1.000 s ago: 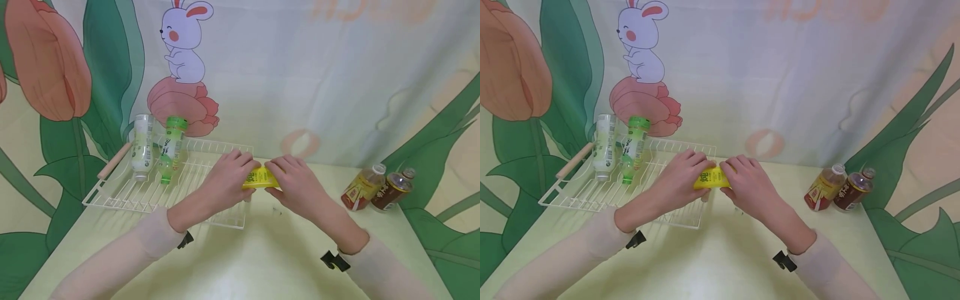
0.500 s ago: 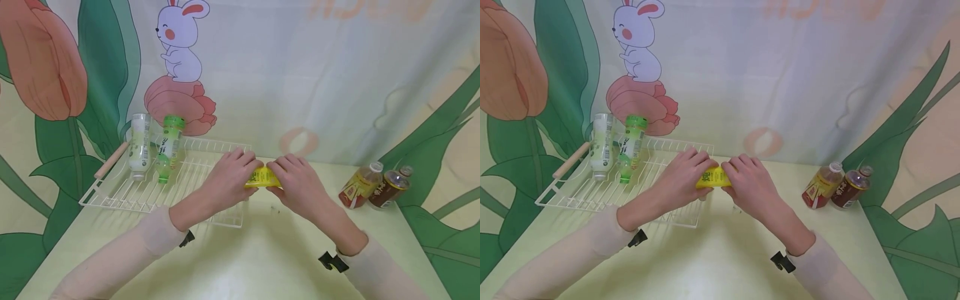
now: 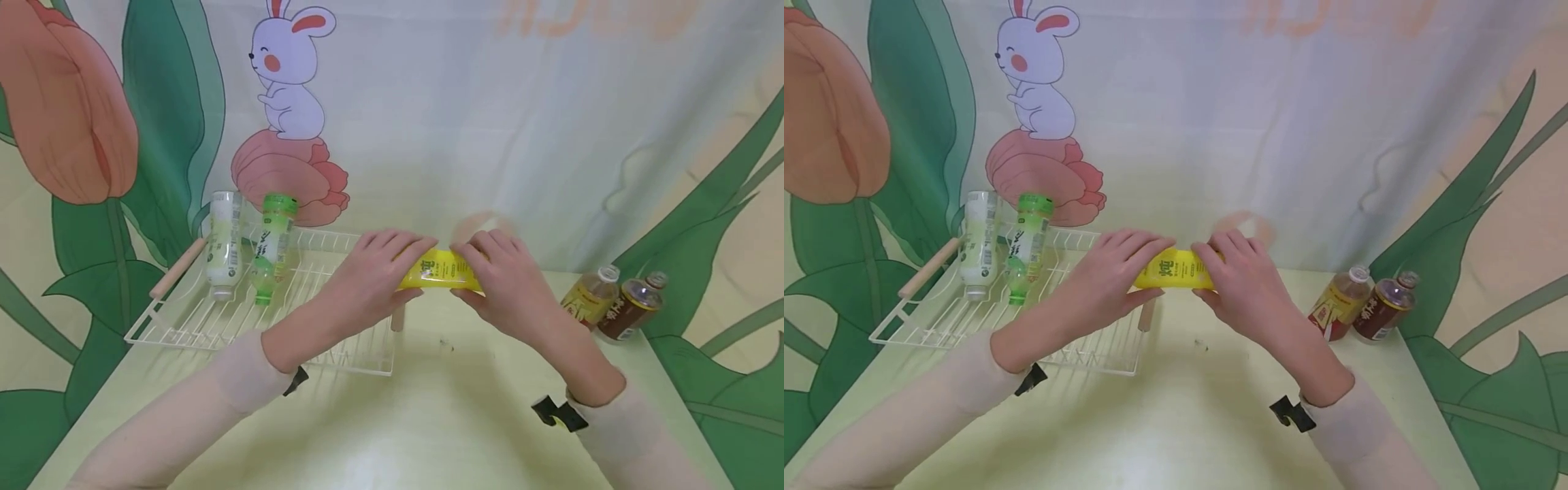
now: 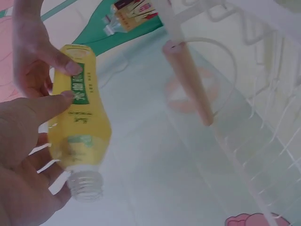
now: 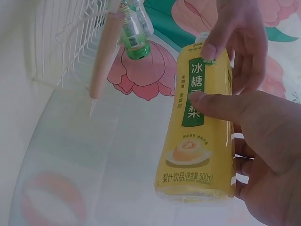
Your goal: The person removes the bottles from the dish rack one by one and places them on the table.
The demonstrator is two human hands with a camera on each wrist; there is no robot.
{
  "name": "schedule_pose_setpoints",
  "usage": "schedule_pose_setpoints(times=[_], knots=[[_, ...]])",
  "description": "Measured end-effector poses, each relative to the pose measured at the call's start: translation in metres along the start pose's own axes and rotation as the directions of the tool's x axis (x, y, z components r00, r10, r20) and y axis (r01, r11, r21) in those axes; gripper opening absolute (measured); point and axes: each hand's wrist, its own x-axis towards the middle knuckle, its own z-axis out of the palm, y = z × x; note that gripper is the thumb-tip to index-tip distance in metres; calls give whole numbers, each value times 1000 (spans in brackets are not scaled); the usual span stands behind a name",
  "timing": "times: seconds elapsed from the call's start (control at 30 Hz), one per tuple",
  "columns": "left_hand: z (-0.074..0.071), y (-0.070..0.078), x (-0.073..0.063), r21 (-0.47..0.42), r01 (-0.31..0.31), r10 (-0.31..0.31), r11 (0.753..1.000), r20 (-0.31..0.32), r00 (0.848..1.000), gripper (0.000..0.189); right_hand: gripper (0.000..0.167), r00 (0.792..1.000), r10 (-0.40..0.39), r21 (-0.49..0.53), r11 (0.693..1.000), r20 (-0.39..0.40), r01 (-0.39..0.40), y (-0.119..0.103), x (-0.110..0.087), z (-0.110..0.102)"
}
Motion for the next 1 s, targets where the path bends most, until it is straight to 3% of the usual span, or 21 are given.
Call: schedule_pose_setpoints(times=[0.17, 0.43, 0.53, 0.63, 0.7, 0.8, 1.0], knots=[[-12, -5, -1, 26, 36, -36, 999, 8, 999, 81, 66, 999, 39, 22, 999, 14, -39, 9, -1, 0], [-26, -40, -11, -65, 114, -116, 991, -35, 993, 82, 64, 990, 136, 123, 984, -24, -132, 40, -11, 1], [-27, -54, -18, -66, 164, -167, 984, -40, 985, 82, 62, 979, 203, 185, 962, 5, -200, 50, -16, 0], [-25, -70, -29, -80, 251, -255, 965, -38, 966, 81, 61, 951, 303, 263, 915, 58, -307, 57, -22, 0], [-21, -82, -37, -103, 326, -330, 940, -28, 943, 80, 62, 924, 372, 310, 871, 90, -381, 63, -27, 0], [-13, -101, -50, -140, 455, -459, 880, -1, 888, 80, 62, 883, 457, 367, 806, 113, -464, 72, -37, 4], [5, -137, -75, -237, 677, -683, 697, 71, 727, 86, 64, 821, 551, 407, 722, 150, -559, 89, -61, 18]])
